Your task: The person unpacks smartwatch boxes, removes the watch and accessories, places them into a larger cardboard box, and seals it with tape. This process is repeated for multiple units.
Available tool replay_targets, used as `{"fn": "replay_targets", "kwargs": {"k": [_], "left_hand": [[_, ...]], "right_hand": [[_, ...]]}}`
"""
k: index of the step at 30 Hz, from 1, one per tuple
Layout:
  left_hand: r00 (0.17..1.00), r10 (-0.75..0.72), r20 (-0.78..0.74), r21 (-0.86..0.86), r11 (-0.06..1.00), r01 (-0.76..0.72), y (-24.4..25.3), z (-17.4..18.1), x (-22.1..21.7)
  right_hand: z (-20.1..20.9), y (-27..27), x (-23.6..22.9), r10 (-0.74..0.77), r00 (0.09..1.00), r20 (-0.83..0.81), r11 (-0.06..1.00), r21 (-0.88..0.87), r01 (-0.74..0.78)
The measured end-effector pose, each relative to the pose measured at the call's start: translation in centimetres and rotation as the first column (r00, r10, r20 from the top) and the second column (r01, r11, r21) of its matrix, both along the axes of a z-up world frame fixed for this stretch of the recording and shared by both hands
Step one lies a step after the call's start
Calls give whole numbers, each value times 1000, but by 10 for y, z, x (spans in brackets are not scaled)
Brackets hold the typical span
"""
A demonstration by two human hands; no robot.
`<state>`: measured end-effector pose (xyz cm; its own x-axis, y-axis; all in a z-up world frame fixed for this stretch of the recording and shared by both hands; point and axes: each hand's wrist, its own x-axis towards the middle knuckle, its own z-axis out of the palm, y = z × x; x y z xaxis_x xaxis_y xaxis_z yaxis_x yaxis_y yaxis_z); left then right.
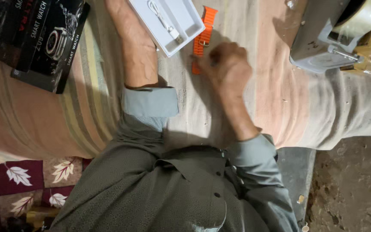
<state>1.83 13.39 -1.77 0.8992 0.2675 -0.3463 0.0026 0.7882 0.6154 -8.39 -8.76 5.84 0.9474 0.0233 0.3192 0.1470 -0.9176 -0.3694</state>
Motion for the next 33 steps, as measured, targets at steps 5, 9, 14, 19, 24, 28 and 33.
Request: {"fn": "replay_targets", "kwargs": {"k": [5, 9, 14, 19, 24, 28, 33], "left_hand": [[999, -47, 5, 29, 998, 47, -9, 3, 4], [992, -125, 18, 27, 992, 125, -25, 2, 7], [966, -245, 77, -22, 969, 247, -60, -2, 7], [932, -306, 195, -42, 947, 320, -87, 6, -4], [835, -363, 414, -21, 913, 407, -105, 33, -16], [778, -346, 524, -116, 876, 468, -109, 48, -21], [767, -325, 553, -143, 870, 472, -108, 47, -27]], "right_hand": [[4, 6, 14, -57, 998, 35, 996, -72, 59], [31, -37, 4, -128, 987, -94, 986, -123, 116], [90, -76, -35, -161, 835, -526, 945, 162, 285], [117, -56, -67, -92, 959, -269, 901, 387, 195], [120, -33, -52, 4, 1000, -13, 953, 302, 1], [122, -21, -46, 15, 997, 71, 963, 268, -34], [115, -19, -42, -2, 993, 120, 969, 244, -28]]}}
